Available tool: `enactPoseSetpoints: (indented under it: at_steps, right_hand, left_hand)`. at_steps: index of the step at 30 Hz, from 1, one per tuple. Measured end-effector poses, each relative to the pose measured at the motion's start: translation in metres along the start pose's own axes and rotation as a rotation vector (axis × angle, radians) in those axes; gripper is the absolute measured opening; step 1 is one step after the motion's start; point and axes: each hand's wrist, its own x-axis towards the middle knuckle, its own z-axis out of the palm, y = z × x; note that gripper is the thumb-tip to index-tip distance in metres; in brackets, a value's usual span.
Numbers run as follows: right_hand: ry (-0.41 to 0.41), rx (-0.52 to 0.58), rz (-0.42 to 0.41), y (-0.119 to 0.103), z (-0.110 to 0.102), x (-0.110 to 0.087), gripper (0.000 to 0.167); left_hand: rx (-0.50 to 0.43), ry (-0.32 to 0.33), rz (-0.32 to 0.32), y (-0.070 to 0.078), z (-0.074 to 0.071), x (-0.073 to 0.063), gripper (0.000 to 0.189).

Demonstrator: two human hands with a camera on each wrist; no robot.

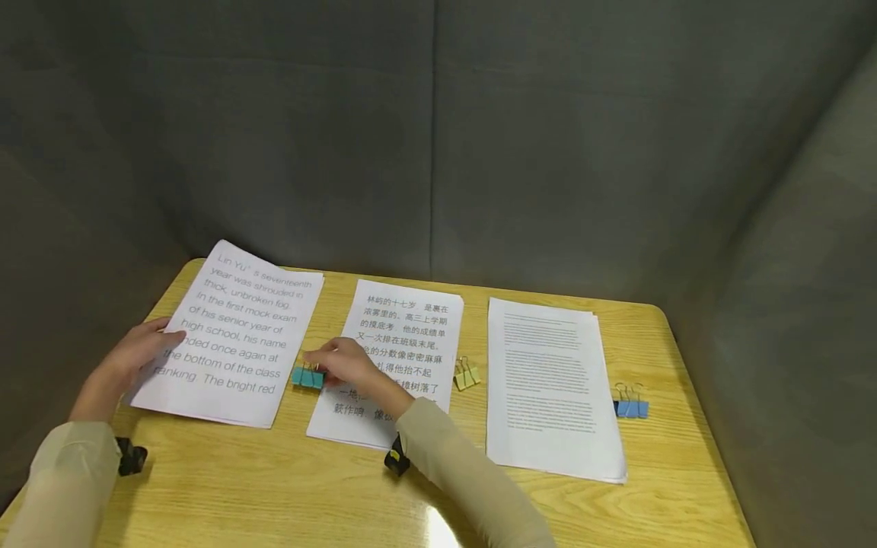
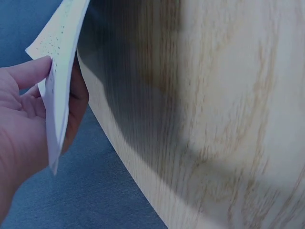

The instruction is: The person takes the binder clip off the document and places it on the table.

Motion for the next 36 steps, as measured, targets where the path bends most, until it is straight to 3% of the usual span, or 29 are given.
enactPoseSetpoints:
  at_steps: [6,12,16,21,25,36]
  right_hand:
    - [-0.023,-0.079,0.007,0.007,0.011,0.003,0.037]
    - [0.011,-0.201,-0.017,0.01,0.018,0.003,0.032]
    - [0.022,-0.262,-0.052,0.01,0.021,0.003,0.029]
    - [0.007,-0.239,-0.087,0.012,0.023,0.005,0.021]
    - [-0.006,-0.271,-0.109,0.014,0.025,0.007,0.013]
    - [0.009,-0.395,-0.154,0.014,0.027,0.008,0.014]
  left_hand:
    - [0.001,0.075,-0.036,-0.008,-0.002,0.005,0.064]
    - [0.1,0.227,0.005,-0.009,-0.001,0.01,0.061]
    - [0.136,0.273,0.011,-0.006,0.001,0.011,0.06]
    - [0.159,0.331,0.032,-0.005,0.002,0.015,0.058]
    - [0.134,0.396,0.0,-0.007,0.0,0.015,0.055]
    - [0.099,0.435,-0.036,-0.009,0.008,0.016,0.052]
